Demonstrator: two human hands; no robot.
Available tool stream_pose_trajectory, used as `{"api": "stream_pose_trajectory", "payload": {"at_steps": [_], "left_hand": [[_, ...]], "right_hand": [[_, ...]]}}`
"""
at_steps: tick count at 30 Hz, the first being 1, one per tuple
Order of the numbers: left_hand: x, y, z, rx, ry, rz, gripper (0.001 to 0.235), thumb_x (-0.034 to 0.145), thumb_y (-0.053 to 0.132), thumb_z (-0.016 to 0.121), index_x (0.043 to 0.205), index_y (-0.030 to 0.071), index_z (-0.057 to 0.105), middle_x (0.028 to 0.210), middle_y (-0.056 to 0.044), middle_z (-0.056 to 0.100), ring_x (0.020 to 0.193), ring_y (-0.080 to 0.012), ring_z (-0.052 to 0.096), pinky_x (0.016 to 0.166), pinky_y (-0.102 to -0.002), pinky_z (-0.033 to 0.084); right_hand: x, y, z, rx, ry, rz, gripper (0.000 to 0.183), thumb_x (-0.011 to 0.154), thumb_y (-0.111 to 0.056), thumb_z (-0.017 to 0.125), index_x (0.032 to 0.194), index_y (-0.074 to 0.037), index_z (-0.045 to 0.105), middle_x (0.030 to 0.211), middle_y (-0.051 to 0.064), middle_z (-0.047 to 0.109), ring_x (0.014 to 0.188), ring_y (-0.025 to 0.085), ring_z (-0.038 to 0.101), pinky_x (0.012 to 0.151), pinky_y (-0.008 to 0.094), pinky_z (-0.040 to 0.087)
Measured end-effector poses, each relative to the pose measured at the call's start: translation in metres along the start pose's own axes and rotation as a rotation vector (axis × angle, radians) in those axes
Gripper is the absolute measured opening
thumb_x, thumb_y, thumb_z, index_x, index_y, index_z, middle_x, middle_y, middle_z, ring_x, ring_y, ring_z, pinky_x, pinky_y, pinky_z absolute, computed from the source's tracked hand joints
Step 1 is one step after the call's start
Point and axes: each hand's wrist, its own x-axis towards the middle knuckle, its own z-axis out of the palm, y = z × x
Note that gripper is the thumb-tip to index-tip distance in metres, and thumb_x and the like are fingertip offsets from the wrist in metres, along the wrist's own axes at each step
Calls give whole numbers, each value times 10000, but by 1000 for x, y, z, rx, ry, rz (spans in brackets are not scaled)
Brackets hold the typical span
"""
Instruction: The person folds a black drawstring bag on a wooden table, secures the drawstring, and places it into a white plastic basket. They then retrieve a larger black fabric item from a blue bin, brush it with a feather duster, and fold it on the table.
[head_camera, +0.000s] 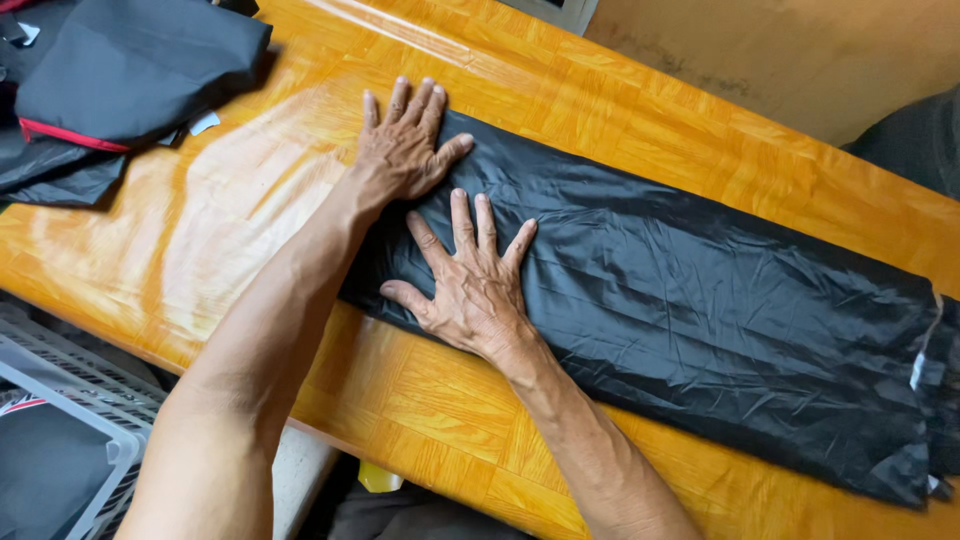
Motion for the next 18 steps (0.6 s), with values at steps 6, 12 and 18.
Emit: {"api": "stream_pose_trajectory", "payload": {"at_steps": [6, 12, 18], "left_hand": [[-1, 2, -24, 80, 399, -175, 811, 1066, 597, 238, 1627, 12, 263, 1703, -185, 197, 1553, -410, 52, 1167, -733, -21], [-45, 97, -22, -148, -55, 141, 769, 1055, 645, 145, 1655, 175, 247, 1730, -83, 221, 1605, -348, 75, 1247, -695, 80], [-27, 66, -3, -186, -275, 144, 692, 1060, 631, 129, 1675, 315, 159, 1763, 45, 90, 1625, -258, 17, 1244, -671, -20]], "right_hand": [[9, 4, 16, -57, 138, 24, 834, 878, -780, 418, 1567, -311, 381, 1661, 257, 179, 1517, 481, 154, 1027, 898, 59], [-5, -8, -23, -1, -21, 64, 805, 877, -707, 468, 1498, -196, 498, 1585, 235, 370, 1516, 456, 223, 1071, 882, 18], [-4, -1, -5, 60, 47, 32, 865, 856, -739, 421, 1525, -192, 466, 1614, 161, 362, 1524, 444, 203, 1073, 906, -9]]}}
